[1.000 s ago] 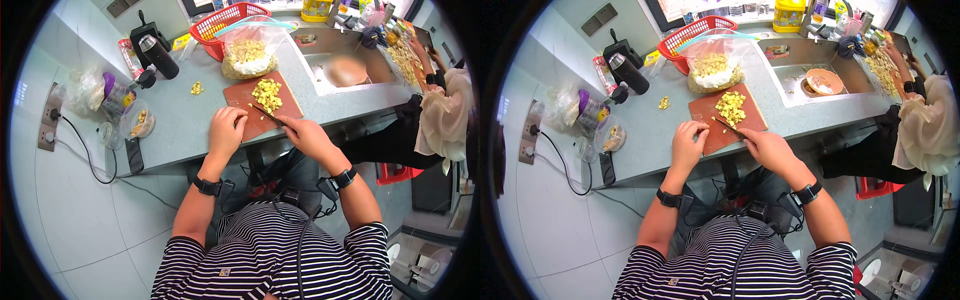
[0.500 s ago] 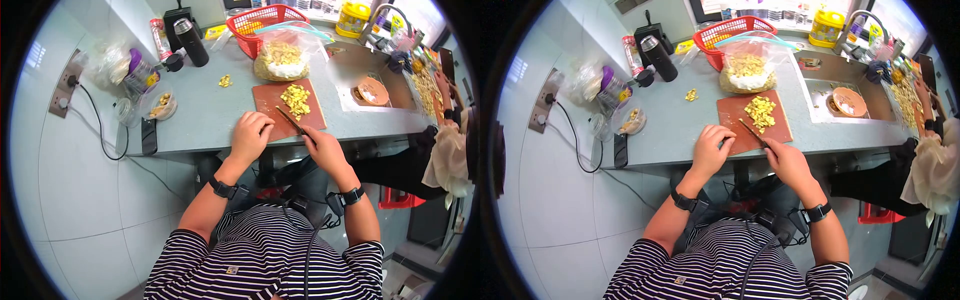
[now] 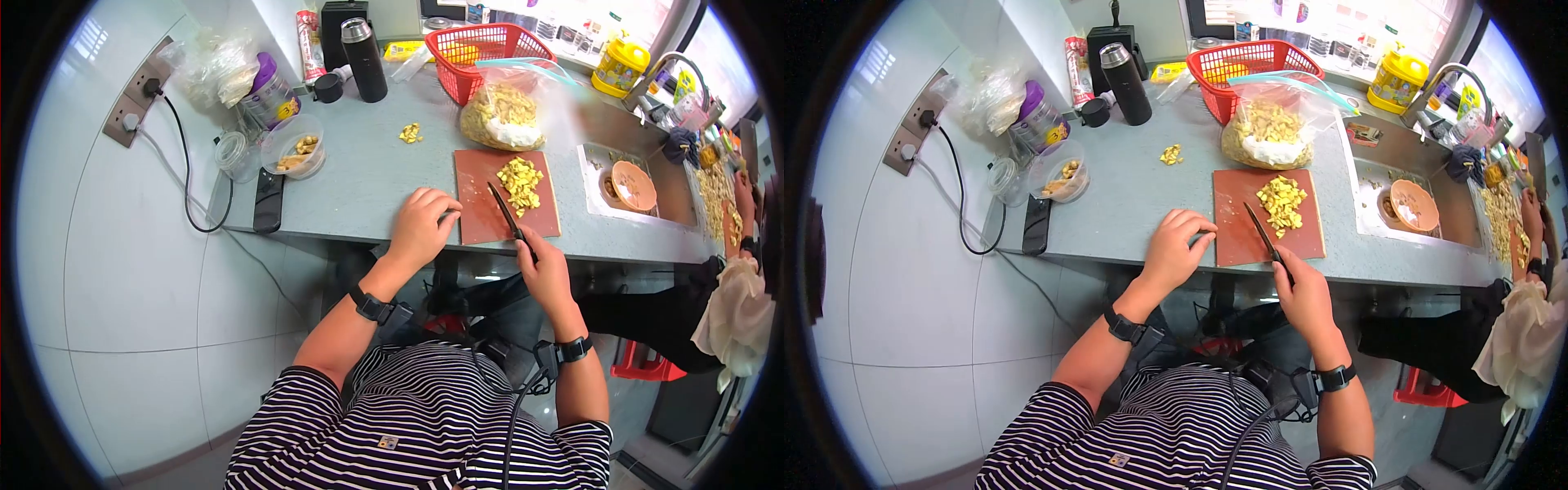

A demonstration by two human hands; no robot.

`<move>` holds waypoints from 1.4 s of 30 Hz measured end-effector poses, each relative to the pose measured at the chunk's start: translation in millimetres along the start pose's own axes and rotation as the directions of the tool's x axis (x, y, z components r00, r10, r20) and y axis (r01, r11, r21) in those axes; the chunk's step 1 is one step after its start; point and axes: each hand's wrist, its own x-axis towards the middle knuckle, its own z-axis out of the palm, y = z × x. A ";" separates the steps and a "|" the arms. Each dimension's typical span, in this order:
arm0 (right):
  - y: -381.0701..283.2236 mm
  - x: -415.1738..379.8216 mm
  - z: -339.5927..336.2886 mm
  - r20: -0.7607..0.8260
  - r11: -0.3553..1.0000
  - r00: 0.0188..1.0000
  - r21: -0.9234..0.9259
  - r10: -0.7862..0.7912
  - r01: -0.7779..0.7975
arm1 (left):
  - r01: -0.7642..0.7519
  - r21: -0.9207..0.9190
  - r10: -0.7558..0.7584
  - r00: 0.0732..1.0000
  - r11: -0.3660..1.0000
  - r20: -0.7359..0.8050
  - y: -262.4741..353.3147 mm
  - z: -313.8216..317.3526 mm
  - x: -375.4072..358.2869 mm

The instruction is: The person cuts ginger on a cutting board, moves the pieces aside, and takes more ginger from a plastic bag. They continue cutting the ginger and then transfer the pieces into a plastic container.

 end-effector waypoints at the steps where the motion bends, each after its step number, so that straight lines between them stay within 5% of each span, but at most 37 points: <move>1: -2.4 0.3 0.1 0.002 0.999 1.000 0.028 0.030 -0.030 | 0.004 0.000 -0.004 1.000 1.000 -0.006 -1.1 -0.9 0.0; 11: 4.5 -2.9 14.1 -0.047 0.997 0.999 0.075 0.006 -0.003 | -0.086 0.003 0.086 0.995 0.996 0.056 -2.1 -4.3 28.9; 14: 3.3 -1.1 15.1 -0.156 0.973 0.985 0.230 0.067 -0.030 | -0.248 0.037 0.241 0.961 0.968 0.134 -0.2 10.2 60.6; 17: 14.7 3.2 14.1 -0.242 0.816 0.942 0.575 0.232 -0.053 | -0.348 0.089 0.320 0.917 0.933 0.236 5.3 36.3 85.4; 20: 24.4 11.3 9.2 -0.264 0.693 0.919 0.721 0.293 -0.014 | -0.359 0.101 0.306 0.888 0.928 0.343 22.1 62.2 103.1; 34: 63.5 47.2 -2.0 -0.371 0.706 0.889 0.704 0.269 0.080 | -0.512 0.118 0.415 0.792 0.851 0.448 36.8 121.4 117.6; 38: 62.8 40.9 -4.4 -0.321 0.693 0.907 0.719 0.273 0.046 | -0.472 0.032 0.430 0.827 0.881 0.362 28.3 120.5 116.7; 42: 59.9 40.0 -5.3 -0.309 0.670 0.906 0.741 0.290 0.039 | -0.456 0.006 0.408 0.803 0.890 0.435 25.0 105.7 123.9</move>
